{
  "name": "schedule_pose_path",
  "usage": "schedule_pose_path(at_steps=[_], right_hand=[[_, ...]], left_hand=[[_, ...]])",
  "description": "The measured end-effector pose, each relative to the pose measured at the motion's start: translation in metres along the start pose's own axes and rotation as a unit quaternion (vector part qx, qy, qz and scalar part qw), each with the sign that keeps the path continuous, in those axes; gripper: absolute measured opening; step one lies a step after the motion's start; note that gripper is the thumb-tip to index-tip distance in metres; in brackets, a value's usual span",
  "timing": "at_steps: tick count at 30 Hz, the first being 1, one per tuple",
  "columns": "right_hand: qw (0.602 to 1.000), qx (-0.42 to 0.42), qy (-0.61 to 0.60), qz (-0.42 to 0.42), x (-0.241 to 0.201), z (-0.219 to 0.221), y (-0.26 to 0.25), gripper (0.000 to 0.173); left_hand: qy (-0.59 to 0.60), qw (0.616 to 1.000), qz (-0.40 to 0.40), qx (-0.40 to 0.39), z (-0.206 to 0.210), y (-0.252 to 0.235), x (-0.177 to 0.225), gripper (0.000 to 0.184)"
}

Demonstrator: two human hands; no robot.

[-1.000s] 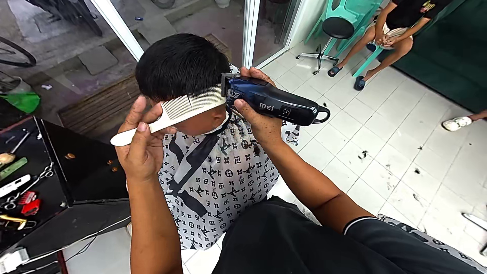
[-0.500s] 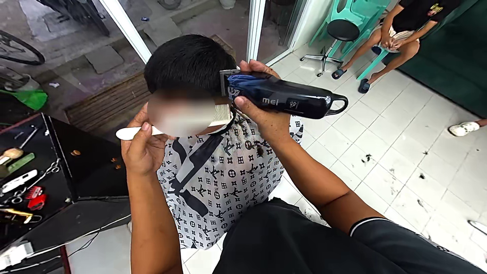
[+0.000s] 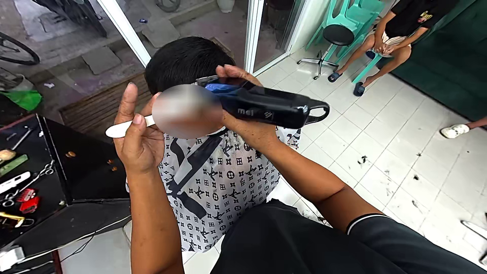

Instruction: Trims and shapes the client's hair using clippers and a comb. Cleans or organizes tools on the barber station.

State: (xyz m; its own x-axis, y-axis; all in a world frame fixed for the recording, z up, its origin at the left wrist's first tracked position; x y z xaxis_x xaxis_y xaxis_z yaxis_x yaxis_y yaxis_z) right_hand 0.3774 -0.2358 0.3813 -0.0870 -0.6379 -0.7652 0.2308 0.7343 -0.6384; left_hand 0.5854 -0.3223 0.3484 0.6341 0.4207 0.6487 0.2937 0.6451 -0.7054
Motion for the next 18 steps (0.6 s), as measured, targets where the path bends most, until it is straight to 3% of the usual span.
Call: schedule_pose_path(at_steps=[4,9,18], right_hand=[[0.999,-0.028,0.016,-0.031,-0.001,-0.004,0.007,0.069],[0.998,0.056,-0.034,-0.021,0.018,-0.046,0.019,0.065],[0.995,0.096,-0.027,0.005,0.026,-0.047,0.019,0.064]], left_hand=[[-0.031,0.998,-0.052,-0.007,-0.014,0.022,-0.007,0.041],[-0.045,0.994,-0.102,-0.013,-0.029,0.042,-0.021,0.039],[-0.026,0.999,-0.004,-0.033,0.000,0.008,-0.005,0.042]])
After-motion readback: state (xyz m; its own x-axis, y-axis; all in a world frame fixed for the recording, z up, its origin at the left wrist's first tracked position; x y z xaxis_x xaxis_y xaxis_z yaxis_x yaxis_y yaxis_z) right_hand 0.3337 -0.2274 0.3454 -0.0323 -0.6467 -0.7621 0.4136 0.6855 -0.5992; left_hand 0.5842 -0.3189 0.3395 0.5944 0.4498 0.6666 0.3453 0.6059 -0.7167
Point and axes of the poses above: each hand's wrist, its own y-axis away from the middle knuckle, its own z-axis out of the palm, x = y × z, the point moved 9 cm from there along -y, towards the middle knuckle, and after that the axes turned 7 degrees about z, right-handed, at the moved point
